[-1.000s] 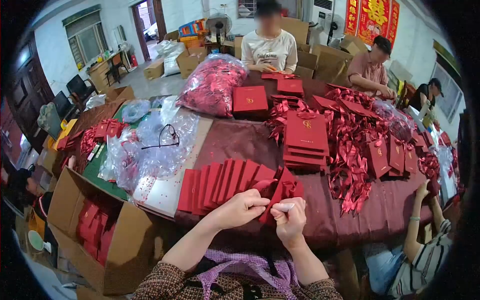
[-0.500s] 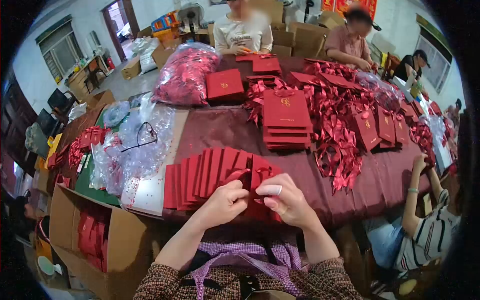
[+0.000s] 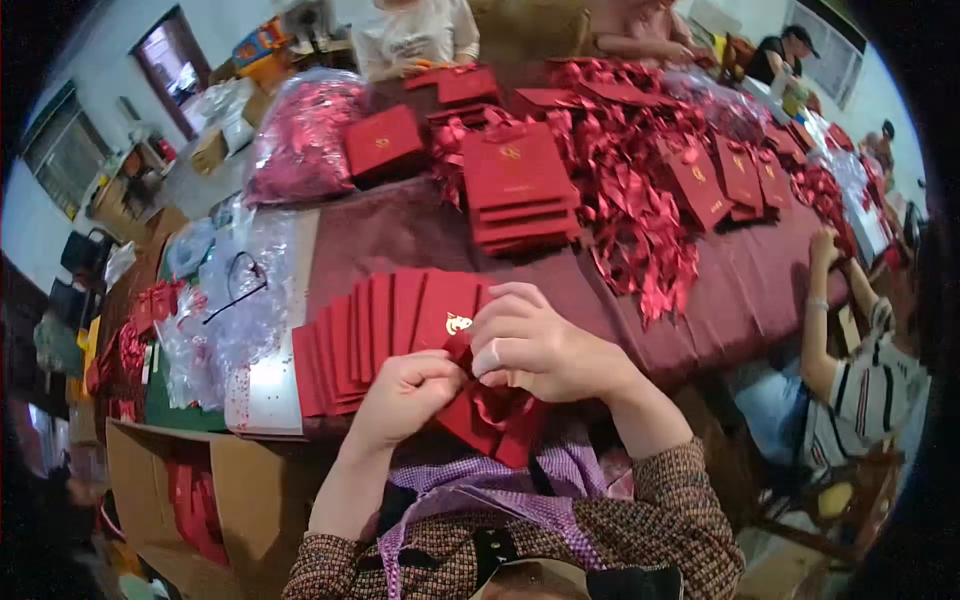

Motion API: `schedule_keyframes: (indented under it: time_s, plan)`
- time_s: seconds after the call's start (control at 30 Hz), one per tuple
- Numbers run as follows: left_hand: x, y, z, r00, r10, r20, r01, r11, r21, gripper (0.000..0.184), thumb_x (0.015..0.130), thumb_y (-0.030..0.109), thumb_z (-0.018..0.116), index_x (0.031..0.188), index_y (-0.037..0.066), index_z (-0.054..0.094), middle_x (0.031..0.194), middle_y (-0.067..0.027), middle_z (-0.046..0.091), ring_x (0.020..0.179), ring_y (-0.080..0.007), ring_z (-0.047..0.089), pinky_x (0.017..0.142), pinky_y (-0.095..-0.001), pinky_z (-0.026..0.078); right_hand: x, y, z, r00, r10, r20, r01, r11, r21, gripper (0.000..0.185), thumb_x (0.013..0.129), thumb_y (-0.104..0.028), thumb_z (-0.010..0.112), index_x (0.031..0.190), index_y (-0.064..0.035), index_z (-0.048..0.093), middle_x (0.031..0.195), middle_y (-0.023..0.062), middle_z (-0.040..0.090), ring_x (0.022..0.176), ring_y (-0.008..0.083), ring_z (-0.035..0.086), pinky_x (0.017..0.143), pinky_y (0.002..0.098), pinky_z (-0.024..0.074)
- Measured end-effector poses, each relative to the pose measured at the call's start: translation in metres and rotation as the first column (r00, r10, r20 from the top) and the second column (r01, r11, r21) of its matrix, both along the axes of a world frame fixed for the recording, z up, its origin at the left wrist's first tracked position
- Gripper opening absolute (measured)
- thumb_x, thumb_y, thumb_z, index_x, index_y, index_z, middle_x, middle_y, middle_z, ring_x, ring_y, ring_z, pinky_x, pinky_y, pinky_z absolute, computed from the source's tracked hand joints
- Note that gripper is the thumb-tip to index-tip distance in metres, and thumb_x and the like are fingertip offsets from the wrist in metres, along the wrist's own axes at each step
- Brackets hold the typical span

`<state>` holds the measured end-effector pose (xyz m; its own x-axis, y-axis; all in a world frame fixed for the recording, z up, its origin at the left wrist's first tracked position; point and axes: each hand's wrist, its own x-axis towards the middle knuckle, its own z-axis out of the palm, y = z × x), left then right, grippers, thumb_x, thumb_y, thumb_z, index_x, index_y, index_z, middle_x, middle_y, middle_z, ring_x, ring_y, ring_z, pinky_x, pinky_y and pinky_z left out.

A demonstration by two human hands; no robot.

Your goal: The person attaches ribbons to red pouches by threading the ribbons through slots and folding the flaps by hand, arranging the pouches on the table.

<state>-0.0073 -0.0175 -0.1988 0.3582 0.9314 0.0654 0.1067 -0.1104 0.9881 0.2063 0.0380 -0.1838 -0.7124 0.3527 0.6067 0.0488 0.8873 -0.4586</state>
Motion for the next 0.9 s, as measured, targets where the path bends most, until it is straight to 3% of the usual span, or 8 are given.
schedule_keyframes:
  time_s: [0.13,0.2,0.33,0.47,0.57,0.67,0.77,0.9]
  plan:
    - [-0.010,0.006,-0.003,0.964,0.244,0.109,-0.234,0.967,-0.099,0.014,0.073,0.007,0.059,0.080,-0.003,0.065,0.075,-0.0019,0.059,0.070,-0.0085,0.052,0.064,-0.0221,0.040,0.003,-0.008,-0.001,0.994,0.106,-0.016,-0.107,0.993,-0.053,0.012,0.076,-0.006,0.068,0.082,-0.0107,0.058,0.083,0.0022,0.057,0.088,0.0217,0.056,0.101,0.0475,0.0324]
    - [-0.013,0.009,0.003,0.829,0.453,0.329,-0.262,0.834,-0.485,0.012,0.077,0.010,0.053,0.078,-0.001,0.059,0.064,-0.0019,0.051,0.048,-0.0114,0.043,0.046,-0.0263,0.035,0.006,-0.011,-0.001,0.993,0.112,-0.024,-0.112,0.993,-0.028,0.010,0.076,-0.007,0.067,0.080,-0.0106,0.058,0.081,0.0022,0.056,0.087,0.0222,0.056,0.101,0.0482,0.0319]
    - [-0.042,0.021,-0.008,0.685,0.304,0.662,0.014,0.903,-0.429,0.023,0.092,0.019,0.048,0.079,0.002,0.055,0.056,0.0020,0.038,0.038,-0.0071,0.026,0.038,-0.0255,0.023,0.012,-0.013,-0.009,0.992,0.110,-0.054,-0.115,0.987,-0.109,0.007,0.080,-0.010,0.066,0.078,-0.0106,0.058,0.078,0.0009,0.056,0.085,0.0218,0.055,0.100,0.0463,0.0320]
    - [-0.049,0.030,-0.015,0.671,0.298,0.679,0.085,0.879,-0.469,0.024,0.095,0.023,0.048,0.090,0.003,0.061,0.057,0.0049,0.040,0.038,-0.0044,0.027,0.040,-0.0238,0.027,0.015,-0.005,-0.015,0.998,-0.022,-0.052,0.016,0.995,-0.097,0.007,0.081,-0.012,0.065,0.080,-0.0099,0.058,0.078,0.0023,0.055,0.085,0.0246,0.053,0.095,0.0409,0.0346]
    - [-0.026,0.020,-0.010,0.644,0.463,0.609,-0.145,0.856,-0.497,0.034,0.096,0.032,0.048,0.101,0.000,0.060,0.078,-0.0034,0.062,0.056,-0.0123,0.054,0.049,-0.0252,0.043,0.019,0.000,-0.023,0.986,-0.124,-0.115,0.104,0.981,-0.162,0.007,0.082,-0.012,0.064,0.083,-0.0084,0.059,0.082,0.0030,0.057,0.085,0.0258,0.054,0.089,0.0396,0.0369]
    - [0.007,0.015,-0.013,0.657,0.527,0.539,-0.261,0.830,-0.493,0.033,0.096,0.028,0.049,0.111,0.000,0.057,0.101,-0.0081,0.064,0.073,-0.0197,0.062,0.058,-0.0257,0.049,0.026,0.003,-0.020,0.985,-0.150,-0.087,0.111,0.931,-0.347,0.012,0.084,-0.014,0.064,0.084,-0.0047,0.058,0.084,0.0058,0.058,0.087,0.0263,0.054,0.083,0.0366,0.0412]
    - [0.007,0.016,-0.023,0.842,0.130,0.524,0.027,0.959,-0.282,0.039,0.091,0.004,0.049,0.129,-0.004,0.045,0.127,-0.0128,0.054,0.112,-0.0181,0.055,0.094,-0.0300,0.045,0.024,0.008,-0.024,0.985,-0.131,-0.115,0.087,0.942,-0.324,0.014,0.086,-0.015,0.062,0.083,-0.0025,0.057,0.095,0.0092,0.056,0.092,0.0250,0.054,0.084,0.0347,0.0419]
    - [0.017,0.009,-0.029,0.913,0.086,0.400,-0.034,0.990,-0.136,0.042,0.090,-0.001,0.050,0.132,-0.004,0.043,0.129,-0.0115,0.052,0.116,-0.0190,0.053,0.097,-0.0330,0.044,0.021,0.010,-0.028,0.981,-0.102,-0.165,0.031,0.921,-0.387,0.012,0.086,-0.011,0.059,0.084,-0.0004,0.054,0.105,0.0094,0.054,0.094,0.0200,0.054,0.084,0.0308,0.0429]
